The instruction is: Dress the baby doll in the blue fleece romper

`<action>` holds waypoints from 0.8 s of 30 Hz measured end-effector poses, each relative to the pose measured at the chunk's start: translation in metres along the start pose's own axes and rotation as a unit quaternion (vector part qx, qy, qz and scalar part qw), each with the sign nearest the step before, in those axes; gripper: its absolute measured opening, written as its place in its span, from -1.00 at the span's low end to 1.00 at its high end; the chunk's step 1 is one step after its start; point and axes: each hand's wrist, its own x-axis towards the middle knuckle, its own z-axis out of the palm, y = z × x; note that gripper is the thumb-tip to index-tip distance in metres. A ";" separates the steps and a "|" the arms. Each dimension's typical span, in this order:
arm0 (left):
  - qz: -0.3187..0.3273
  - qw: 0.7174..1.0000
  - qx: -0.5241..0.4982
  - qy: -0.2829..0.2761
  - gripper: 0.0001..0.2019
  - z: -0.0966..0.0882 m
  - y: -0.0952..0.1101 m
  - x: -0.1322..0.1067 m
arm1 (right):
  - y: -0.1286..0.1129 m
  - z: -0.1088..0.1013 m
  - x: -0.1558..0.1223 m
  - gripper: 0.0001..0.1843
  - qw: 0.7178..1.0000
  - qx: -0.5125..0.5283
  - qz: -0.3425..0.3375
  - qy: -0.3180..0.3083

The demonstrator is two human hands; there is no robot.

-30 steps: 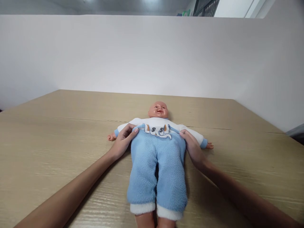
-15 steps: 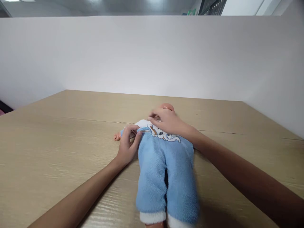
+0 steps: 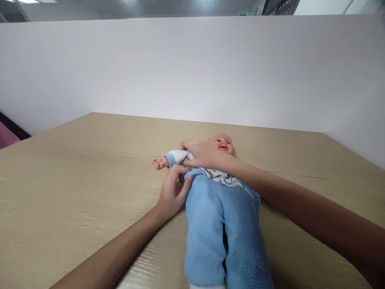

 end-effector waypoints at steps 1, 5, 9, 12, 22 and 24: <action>0.017 1.000 0.010 -0.003 -0.94 0.000 -0.001 -0.001 | 0.004 -0.004 -0.007 -0.73 0.998 0.036 0.024 0.033; 0.115 0.990 0.083 0.003 -0.87 -0.002 -0.007 -0.007 | 0.019 -0.014 -0.030 -0.59 0.975 0.194 0.082 0.073; 0.183 0.976 0.111 0.044 -0.76 -0.001 -0.010 -0.012 | 0.019 -0.013 -0.039 -0.53 0.965 0.234 0.098 0.065; 0.197 0.978 0.023 0.067 -0.79 0.004 -0.008 -0.012 | 0.014 -0.010 -0.039 -0.56 0.972 0.220 0.058 0.065; -0.095 0.985 -0.084 0.114 -0.76 0.010 -0.006 -0.001 | -0.014 -0.016 -0.066 -0.71 0.962 0.223 0.141 0.073; -0.133 0.979 -0.116 0.106 -0.75 0.010 -0.008 0.001 | -0.025 -0.016 -0.076 -0.61 0.955 0.236 0.172 0.059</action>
